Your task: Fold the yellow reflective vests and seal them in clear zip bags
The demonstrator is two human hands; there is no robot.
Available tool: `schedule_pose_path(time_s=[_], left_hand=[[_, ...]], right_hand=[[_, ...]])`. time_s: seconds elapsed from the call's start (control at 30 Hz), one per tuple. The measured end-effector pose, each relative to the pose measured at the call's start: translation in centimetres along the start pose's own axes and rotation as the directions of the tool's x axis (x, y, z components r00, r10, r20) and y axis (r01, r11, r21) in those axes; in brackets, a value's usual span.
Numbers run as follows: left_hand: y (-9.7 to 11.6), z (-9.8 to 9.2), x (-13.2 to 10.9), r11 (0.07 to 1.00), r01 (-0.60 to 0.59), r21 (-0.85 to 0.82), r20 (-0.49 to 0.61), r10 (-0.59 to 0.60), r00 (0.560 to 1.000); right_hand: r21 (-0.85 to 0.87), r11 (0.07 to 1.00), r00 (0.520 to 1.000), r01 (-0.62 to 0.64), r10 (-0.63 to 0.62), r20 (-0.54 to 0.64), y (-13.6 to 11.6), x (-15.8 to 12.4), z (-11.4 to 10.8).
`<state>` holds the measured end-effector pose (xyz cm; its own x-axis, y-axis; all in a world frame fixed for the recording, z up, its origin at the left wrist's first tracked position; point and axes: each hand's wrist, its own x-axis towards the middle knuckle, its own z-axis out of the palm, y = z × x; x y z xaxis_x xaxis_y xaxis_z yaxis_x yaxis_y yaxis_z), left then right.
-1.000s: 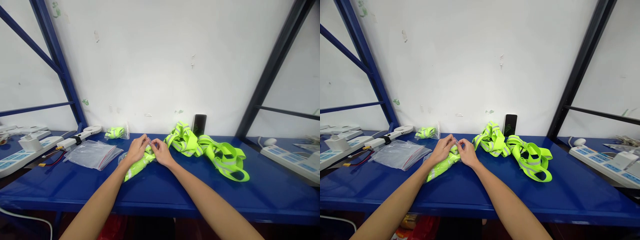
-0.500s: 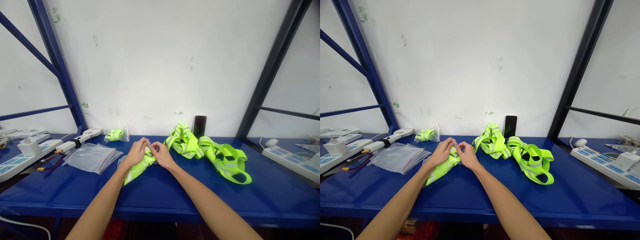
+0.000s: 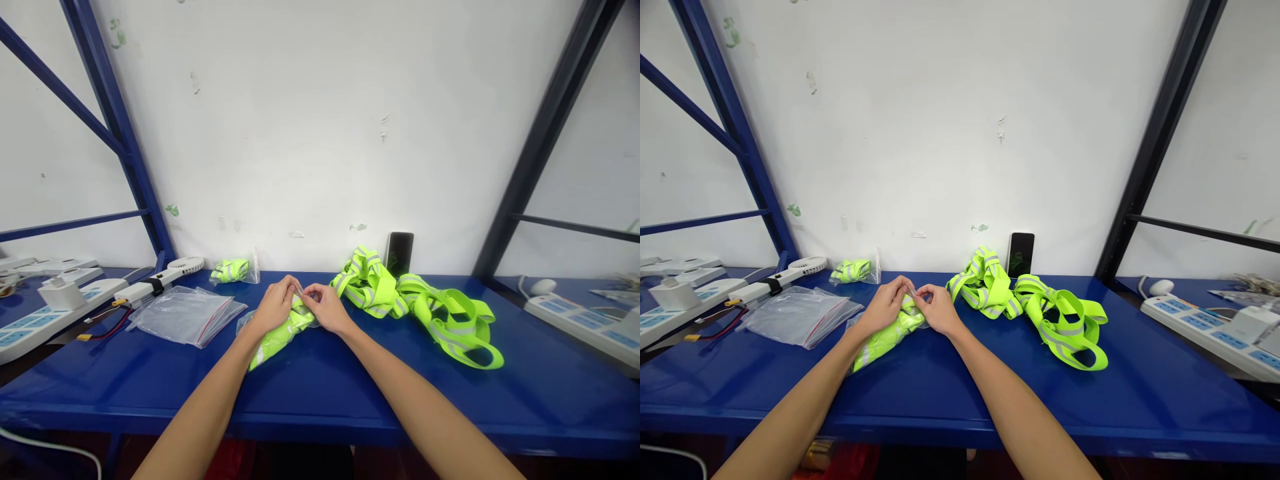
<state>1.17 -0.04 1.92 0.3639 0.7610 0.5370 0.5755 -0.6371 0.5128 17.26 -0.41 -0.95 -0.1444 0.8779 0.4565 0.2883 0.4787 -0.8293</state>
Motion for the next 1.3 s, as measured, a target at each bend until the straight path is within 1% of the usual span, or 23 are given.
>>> schedule_pose_path(time_s=[0.17, 0.3, 0.53, 0.6, 0.8, 0.97, 1.17, 1.3], left_hand=[[0.4, -0.3, -0.1, 0.999, 0.035, -0.039, 0.034, -0.034, 0.999], [0.4, -0.3, -0.1, 0.997, 0.052, -0.062, 0.028, -0.05, 0.998], [-0.5, -0.1, 0.3, 0.996, 0.082, 0.017, 0.005, -0.082, 0.997], [-0.7, 0.0, 0.4, 0.996, 0.09, 0.003, -0.001, -0.09, 0.996], [-0.9, 0.0, 0.4, 0.995, 0.086, -0.053, -0.012, -0.087, 0.996], [-0.8, 0.0, 0.3, 0.991, 0.074, -0.109, 0.002, -0.074, 0.997], [-0.3, -0.1, 0.3, 0.99, 0.076, -0.121, 0.022, -0.074, 0.997], [-0.2, -0.2, 0.2, 0.992, 0.071, -0.108, 0.006, -0.071, 0.997]], right_hand=[[-0.021, 1.0, 0.999, -0.002, 0.002, -0.036, -0.1, -0.1, 0.3], [-0.029, 1.0, 0.999, -0.005, 0.004, -0.051, -0.2, -0.1, 0.3], [-0.06, 0.998, 0.999, -0.009, 0.006, -0.054, -0.4, -0.1, 0.3], [-0.06, 0.998, 0.999, -0.008, 0.004, -0.051, -0.3, -0.2, 0.3], [-0.046, 0.999, 0.999, 0.015, -0.017, -0.042, -0.1, -0.2, 0.4], [-0.038, 0.999, 0.999, 0.016, -0.018, -0.04, 0.1, -0.2, 0.5], [-0.025, 1.0, 0.999, 0.014, -0.015, -0.035, 0.0, -0.3, 0.4], [-0.025, 0.999, 0.999, 0.021, -0.022, -0.033, 0.0, -0.4, 0.5]])
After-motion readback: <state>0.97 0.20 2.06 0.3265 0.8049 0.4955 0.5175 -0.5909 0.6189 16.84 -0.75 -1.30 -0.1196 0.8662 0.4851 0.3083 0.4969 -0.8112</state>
